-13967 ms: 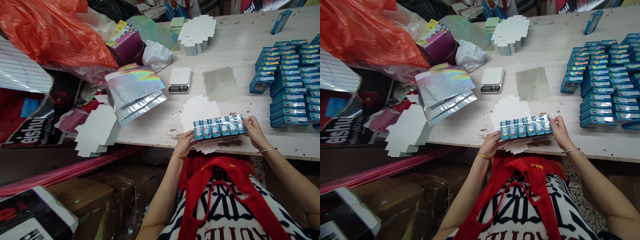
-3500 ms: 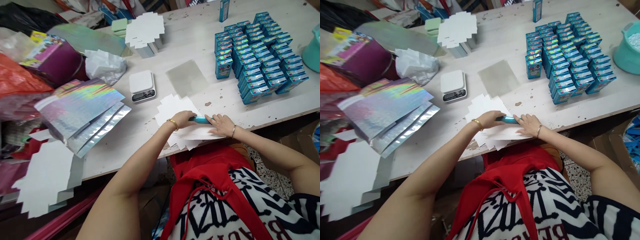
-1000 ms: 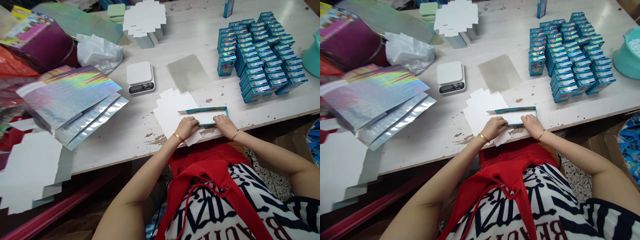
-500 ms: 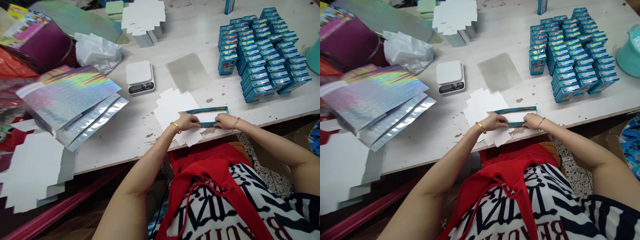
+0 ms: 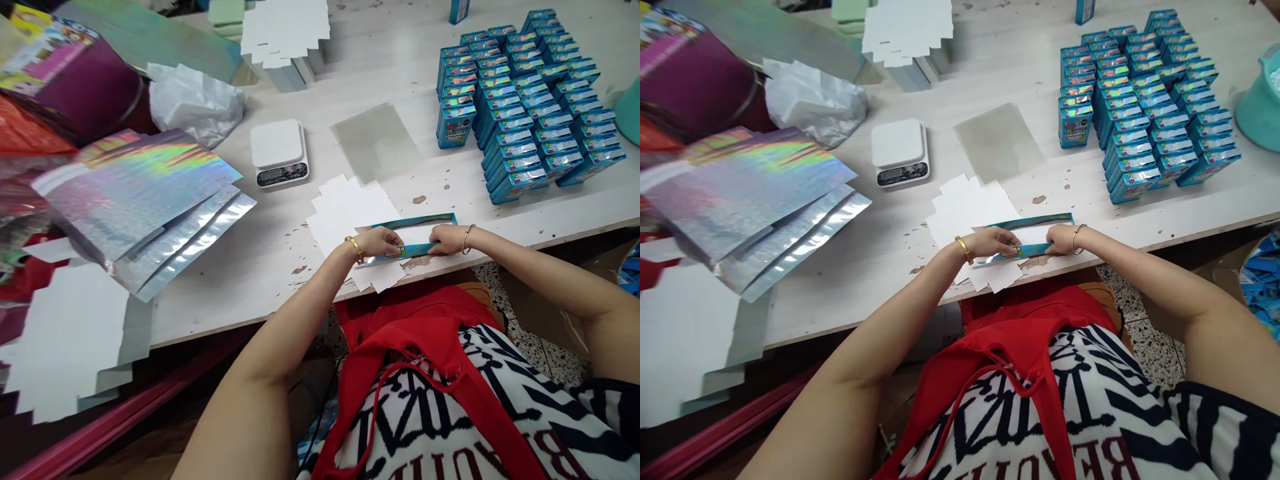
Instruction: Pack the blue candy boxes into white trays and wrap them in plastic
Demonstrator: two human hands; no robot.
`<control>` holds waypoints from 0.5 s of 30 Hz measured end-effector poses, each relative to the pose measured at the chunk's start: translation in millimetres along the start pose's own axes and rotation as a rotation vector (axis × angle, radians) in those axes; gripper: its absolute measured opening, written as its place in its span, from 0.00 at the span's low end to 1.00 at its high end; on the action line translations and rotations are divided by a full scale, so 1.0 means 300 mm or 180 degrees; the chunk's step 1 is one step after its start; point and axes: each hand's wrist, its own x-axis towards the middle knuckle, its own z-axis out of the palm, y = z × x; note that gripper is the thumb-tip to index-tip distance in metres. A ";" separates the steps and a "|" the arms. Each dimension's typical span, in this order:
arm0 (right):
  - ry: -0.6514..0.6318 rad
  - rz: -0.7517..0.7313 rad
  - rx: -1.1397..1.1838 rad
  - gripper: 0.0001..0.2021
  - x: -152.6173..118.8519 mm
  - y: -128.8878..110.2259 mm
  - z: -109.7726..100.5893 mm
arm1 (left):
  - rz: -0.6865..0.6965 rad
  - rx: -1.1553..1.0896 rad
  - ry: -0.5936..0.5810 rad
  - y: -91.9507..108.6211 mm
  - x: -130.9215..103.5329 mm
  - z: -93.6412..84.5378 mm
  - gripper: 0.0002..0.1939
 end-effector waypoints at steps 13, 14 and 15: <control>0.0358 -0.0009 -0.0545 0.16 -0.031 -0.007 0.020 | -0.0023 0.0718 0.0425 0.059 -0.041 0.101 0.09; 0.0464 -0.0044 -0.0688 0.15 -0.036 0.011 0.013 | 0.0107 0.0893 0.0659 0.071 -0.044 0.140 0.08; 0.0612 -0.0069 -0.0858 0.13 -0.042 0.034 0.004 | 0.0304 0.1063 0.0897 0.086 -0.045 0.178 0.08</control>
